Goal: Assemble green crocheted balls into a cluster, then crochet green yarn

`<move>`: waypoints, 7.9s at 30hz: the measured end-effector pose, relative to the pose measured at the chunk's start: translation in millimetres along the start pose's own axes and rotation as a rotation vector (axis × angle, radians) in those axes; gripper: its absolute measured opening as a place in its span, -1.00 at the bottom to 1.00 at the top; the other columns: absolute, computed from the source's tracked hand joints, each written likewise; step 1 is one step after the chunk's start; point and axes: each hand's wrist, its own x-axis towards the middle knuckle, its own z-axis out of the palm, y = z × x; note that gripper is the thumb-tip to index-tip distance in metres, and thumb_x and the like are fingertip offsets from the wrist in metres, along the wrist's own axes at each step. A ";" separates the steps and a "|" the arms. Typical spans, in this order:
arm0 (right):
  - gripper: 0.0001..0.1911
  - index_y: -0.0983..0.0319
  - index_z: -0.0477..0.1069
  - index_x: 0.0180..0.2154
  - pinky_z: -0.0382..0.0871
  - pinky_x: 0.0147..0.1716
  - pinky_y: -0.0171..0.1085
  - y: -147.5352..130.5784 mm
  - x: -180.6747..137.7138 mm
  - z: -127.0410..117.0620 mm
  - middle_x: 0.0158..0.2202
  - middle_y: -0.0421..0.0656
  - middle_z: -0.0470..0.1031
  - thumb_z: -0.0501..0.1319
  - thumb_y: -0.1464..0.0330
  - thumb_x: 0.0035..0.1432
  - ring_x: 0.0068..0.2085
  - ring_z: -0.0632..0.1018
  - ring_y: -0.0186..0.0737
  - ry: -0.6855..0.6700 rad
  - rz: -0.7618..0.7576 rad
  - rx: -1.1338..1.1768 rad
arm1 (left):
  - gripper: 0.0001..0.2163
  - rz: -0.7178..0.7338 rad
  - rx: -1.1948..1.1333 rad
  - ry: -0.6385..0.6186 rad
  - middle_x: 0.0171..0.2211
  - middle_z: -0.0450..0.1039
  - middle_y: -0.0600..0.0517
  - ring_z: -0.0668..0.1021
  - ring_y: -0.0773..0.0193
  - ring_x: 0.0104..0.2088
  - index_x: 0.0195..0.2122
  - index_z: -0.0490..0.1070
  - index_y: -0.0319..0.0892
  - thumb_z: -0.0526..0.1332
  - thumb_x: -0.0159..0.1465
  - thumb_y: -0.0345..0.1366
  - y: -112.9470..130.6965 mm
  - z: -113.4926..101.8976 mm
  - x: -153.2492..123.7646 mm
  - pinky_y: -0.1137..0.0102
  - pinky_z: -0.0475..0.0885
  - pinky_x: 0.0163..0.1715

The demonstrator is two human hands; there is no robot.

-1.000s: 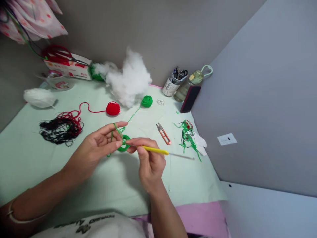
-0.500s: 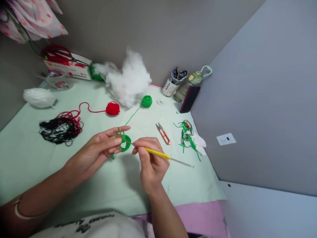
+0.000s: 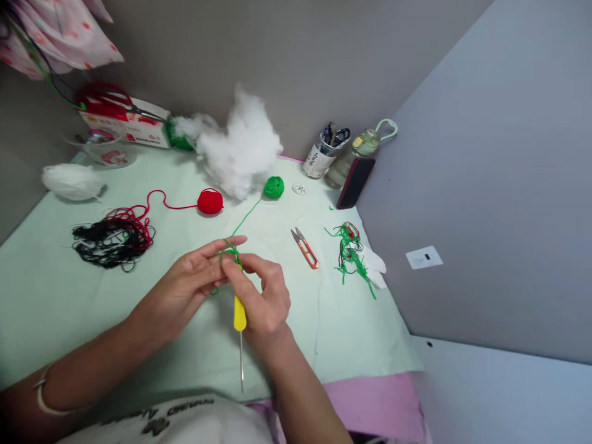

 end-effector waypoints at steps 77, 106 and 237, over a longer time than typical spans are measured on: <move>-0.78 0.08 0.59 -0.13 0.49 -0.32 -0.22 4.7 0.2 2.8 -0.31 -0.18 0.58 0.16 0.38 0.37 -0.32 0.57 -0.26 -0.032 0.396 0.433 | -0.55 0.173 0.164 0.042 -0.19 0.50 0.03 0.53 0.24 -0.13 0.12 0.45 -0.08 0.41 0.20 -0.29 -7.7 -7.1 -0.1 0.34 0.41 -0.05; -0.80 0.18 0.45 -0.25 0.50 -0.44 -0.28 7.7 8.7 0.5 -0.32 -0.18 0.58 0.15 0.23 0.38 -0.49 0.51 -0.37 -0.037 0.700 0.917 | -0.51 0.064 0.193 -0.074 -0.33 0.44 0.08 0.44 0.32 -0.31 0.22 0.36 -0.13 0.34 0.26 -0.27 1.7 -11.3 -3.0 0.37 0.32 -0.17; -0.77 0.16 0.52 -0.11 0.60 -0.31 -0.20 2.9 3.9 -9.3 -0.18 -0.13 0.64 0.09 0.45 0.40 -0.31 0.64 -0.27 -0.010 0.307 0.473 | -0.68 0.207 0.291 0.120 -0.35 0.48 0.09 0.52 0.32 -0.28 -0.02 0.57 -0.09 0.42 0.18 -0.28 -2.0 -6.8 -2.6 0.40 0.41 -0.16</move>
